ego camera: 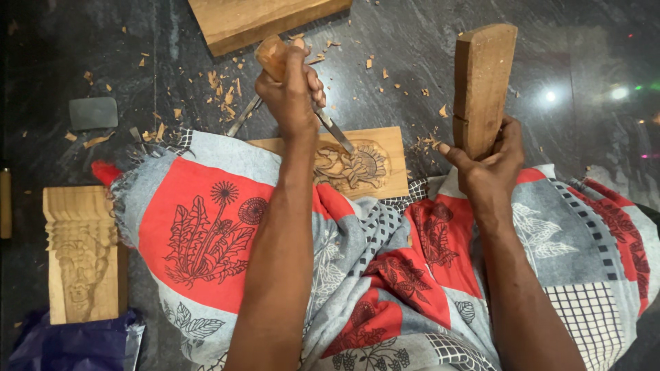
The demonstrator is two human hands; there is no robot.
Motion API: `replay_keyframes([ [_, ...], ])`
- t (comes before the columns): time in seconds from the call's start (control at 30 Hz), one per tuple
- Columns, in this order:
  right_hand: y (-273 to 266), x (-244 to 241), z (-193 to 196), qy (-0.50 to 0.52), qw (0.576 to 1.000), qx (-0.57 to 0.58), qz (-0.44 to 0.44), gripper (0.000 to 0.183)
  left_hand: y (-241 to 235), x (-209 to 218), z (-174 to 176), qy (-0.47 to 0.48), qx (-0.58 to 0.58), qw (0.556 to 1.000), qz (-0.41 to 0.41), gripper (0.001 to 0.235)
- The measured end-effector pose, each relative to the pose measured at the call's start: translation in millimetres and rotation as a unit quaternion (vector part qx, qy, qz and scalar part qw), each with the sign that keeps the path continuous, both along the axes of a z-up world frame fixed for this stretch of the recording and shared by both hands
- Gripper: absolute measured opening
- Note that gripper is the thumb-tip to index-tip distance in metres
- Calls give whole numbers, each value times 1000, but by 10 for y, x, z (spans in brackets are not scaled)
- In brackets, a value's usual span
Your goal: The person carves a floral design into a small rectangular wooden block using a chisel and wooden mallet. They repeatedly strike the chisel to remove wood shavings and refine the carved pattern.
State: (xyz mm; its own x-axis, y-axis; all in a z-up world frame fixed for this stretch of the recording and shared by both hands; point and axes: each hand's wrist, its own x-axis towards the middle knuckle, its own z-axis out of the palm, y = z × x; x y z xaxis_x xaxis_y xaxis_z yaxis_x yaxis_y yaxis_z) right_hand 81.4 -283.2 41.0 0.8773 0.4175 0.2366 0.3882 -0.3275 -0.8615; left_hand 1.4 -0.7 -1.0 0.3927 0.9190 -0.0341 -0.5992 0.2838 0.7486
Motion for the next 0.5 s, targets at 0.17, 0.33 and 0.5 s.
replay_keyframes([
  [0.17,1,-5,1,0,1000,-2,2,68,9,-9,-12,1,8,1000,9,23],
  [0.33,3,-2,-7,4,1000,0,8,66,2,-6,-12,-10,15,1000,9,21],
  [0.5,-13,8,-28,6,1000,0,7,66,-4,-3,-6,4,25,1000,9,20],
])
